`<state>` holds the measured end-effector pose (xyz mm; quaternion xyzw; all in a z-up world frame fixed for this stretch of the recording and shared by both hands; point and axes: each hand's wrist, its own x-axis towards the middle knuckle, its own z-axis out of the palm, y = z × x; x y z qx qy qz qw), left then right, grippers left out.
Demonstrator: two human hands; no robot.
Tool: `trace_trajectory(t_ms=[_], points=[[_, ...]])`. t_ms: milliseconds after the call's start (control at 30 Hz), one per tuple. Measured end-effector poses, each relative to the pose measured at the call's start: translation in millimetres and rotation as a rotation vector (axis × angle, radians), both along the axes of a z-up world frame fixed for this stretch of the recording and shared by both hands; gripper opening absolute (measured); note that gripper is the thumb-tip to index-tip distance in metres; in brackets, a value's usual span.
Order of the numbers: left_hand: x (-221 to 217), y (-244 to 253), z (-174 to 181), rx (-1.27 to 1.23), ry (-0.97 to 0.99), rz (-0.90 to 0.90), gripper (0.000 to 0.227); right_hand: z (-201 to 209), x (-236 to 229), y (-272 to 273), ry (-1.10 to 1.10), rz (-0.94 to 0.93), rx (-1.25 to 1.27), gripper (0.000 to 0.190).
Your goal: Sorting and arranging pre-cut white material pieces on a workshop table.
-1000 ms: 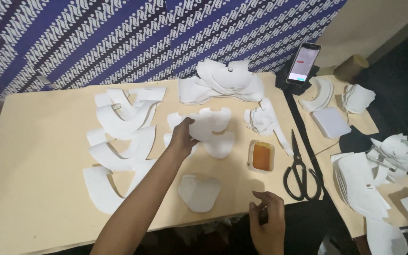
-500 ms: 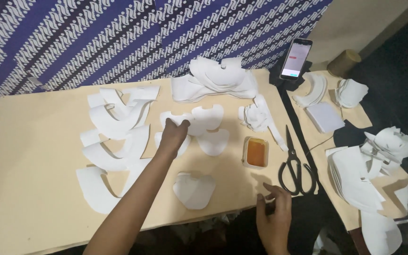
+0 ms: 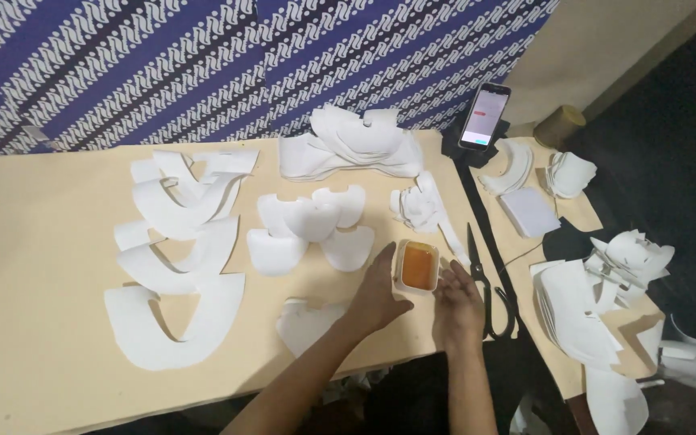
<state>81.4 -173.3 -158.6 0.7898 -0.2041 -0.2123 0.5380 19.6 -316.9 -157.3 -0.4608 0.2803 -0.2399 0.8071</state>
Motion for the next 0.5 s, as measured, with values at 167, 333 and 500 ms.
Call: trace_trajectory(t_ms=[167,333,500], points=[[13.3,-23.8,-10.4,0.053,-0.178,-0.048,0.115,-53.0,9.3,-41.0,0.044,0.222,-0.001,0.07],[14.5,-20.3,-17.3,0.077,-0.201,-0.013,0.108,-39.8,11.1,-34.0,0.199,0.298,-0.144,0.072],[13.5,-22.5,-10.6,0.198,-0.078,-0.014,0.11,-52.9,5.9,-27.5,0.533,0.289,-0.693,0.048]])
